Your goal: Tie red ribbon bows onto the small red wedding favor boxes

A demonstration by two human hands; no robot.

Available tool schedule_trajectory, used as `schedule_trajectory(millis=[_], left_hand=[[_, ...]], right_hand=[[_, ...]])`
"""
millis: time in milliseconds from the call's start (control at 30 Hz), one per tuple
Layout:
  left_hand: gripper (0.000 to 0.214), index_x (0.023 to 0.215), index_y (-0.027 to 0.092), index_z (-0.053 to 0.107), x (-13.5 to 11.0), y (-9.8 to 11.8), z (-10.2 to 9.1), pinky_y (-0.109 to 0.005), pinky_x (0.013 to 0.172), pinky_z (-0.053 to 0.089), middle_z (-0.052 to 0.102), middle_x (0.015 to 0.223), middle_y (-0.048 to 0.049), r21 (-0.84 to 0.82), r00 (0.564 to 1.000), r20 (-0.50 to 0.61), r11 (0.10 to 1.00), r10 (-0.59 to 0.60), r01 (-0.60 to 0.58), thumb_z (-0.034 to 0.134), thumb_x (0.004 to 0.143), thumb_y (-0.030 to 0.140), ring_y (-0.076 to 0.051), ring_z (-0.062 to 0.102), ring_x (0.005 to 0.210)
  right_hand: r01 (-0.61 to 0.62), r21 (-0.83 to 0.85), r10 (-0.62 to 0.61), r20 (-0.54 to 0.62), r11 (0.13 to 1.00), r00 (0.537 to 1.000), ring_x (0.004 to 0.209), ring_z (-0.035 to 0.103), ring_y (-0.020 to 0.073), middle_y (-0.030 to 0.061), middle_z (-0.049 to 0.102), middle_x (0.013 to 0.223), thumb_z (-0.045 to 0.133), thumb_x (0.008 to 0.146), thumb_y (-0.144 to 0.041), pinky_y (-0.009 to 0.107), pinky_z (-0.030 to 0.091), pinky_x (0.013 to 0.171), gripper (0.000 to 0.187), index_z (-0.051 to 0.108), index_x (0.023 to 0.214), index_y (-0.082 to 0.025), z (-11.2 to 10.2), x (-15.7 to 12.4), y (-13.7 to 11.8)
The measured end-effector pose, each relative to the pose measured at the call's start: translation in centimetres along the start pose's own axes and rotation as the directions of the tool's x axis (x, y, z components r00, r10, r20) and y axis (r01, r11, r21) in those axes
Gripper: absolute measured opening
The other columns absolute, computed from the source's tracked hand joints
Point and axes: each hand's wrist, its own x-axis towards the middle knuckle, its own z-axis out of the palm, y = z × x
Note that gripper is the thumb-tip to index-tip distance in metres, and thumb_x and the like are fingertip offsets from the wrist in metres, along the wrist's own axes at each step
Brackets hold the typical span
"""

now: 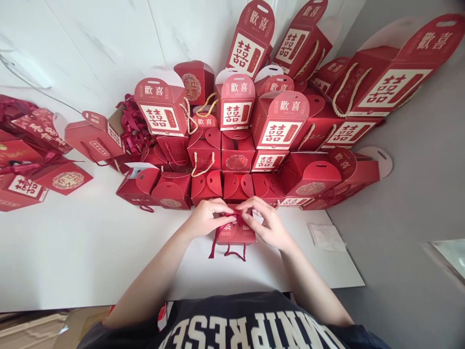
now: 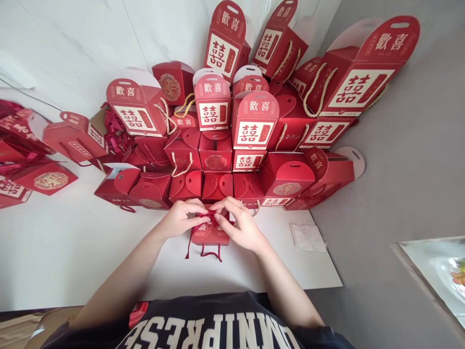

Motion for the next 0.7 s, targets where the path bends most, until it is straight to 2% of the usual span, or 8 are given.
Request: schedule_trajectory(millis=[67,167,233,367,467,600,700], left_hand=[[0.017,0.089,0.018,0.075,0.0,0.2,0.2,-0.025,0.076,0.05,0.067,0.086,-0.0034,0.002,1.0,-0.015,1.0,0.003,-0.003,0.072,0.082,0.033,-0.014,0.065,0.08],[0.018,0.086,0.017,0.067,-0.1,0.9,0.3,-0.024,0.073,0.05,0.065,0.082,-0.001,-0.053,0.999,-0.009,0.998,-0.04,0.039,0.073,0.08,0.033,-0.012,0.064,0.075],[0.021,0.083,0.017,0.059,-0.2,1.3,0.1,-0.023,0.071,0.049,0.063,0.078,0.0009,-0.096,0.997,0.013,0.992,-0.077,0.078,0.072,0.081,0.034,-0.011,0.063,0.07],[0.024,0.079,0.017,0.054,-0.3,1.8,-0.4,-0.023,0.068,0.046,0.06,0.076,0.0016,-0.117,0.992,0.077,0.987,-0.104,0.112,0.066,0.085,0.037,-0.011,0.059,0.07],[0.025,0.081,0.017,0.054,-0.2,1.8,-0.8,-0.025,0.068,0.046,0.061,0.076,0.0008,-0.123,0.983,0.124,0.981,-0.138,0.153,0.064,0.086,0.039,-0.012,0.059,0.069],[0.023,0.082,0.017,0.055,0.1,1.7,-1.1,-0.026,0.071,0.047,0.062,0.078,-0.0001,-0.159,0.978,0.161,0.974,-0.133,0.159,0.065,0.085,0.037,-0.013,0.061,0.074],[0.022,0.083,0.017,0.056,0.4,1.6,-1.3,-0.027,0.074,0.047,0.063,0.081,-0.0008,-0.175,0.97,0.201,0.969,-0.138,0.175,0.065,0.085,0.037,-0.014,0.062,0.079]], right_hand=[[-0.059,0.019,0.06,-0.079,0.998,0.995,0.093,0.059,0.0204,0.0063,0.066,0.098,0.054,0.097,-0.029,0.037,0.044,0.086,0.015,0.065,0.106,-0.023,0.2,0.0,0.1],[-0.075,0.001,0.075,-0.082,0.997,0.994,0.088,0.058,0.0201,0.0046,0.066,0.091,0.057,0.096,-0.031,0.038,0.043,0.087,0.014,0.067,0.092,-0.022,0.9,0.1,0.4],[-0.074,0.056,0.079,-0.09,0.996,0.993,0.084,0.058,0.0192,0.0039,0.066,0.087,0.057,0.096,-0.031,0.037,0.044,0.084,0.016,0.067,0.086,-0.022,1.2,0.2,0.7],[-0.083,0.161,0.106,-0.139,0.984,0.985,0.083,0.059,0.019,0.0053,0.065,0.087,0.056,0.096,-0.034,0.034,0.047,0.079,0.018,0.065,0.087,-0.021,1.1,-0.1,1.4],[-0.09,0.167,0.111,-0.12,0.982,0.987,0.083,0.06,0.019,0.0058,0.066,0.088,0.054,0.097,-0.034,0.035,0.047,0.08,0.019,0.065,0.089,-0.021,0.8,-0.3,1.6],[-0.038,0.127,0.043,-0.037,0.991,0.998,0.086,0.061,0.0207,0.0058,0.069,0.091,0.066,0.09,-0.03,0.037,0.046,0.083,0.01,0.068,0.095,-0.022,0.6,-0.2,1.6],[0.033,0.096,-0.03,-0.034,0.995,0.999,0.084,0.061,0.0203,0.0052,0.07,0.088,0.064,0.091,-0.024,0.038,0.044,0.082,0.004,0.067,0.09,-0.022,0.6,-0.1,1.8]])
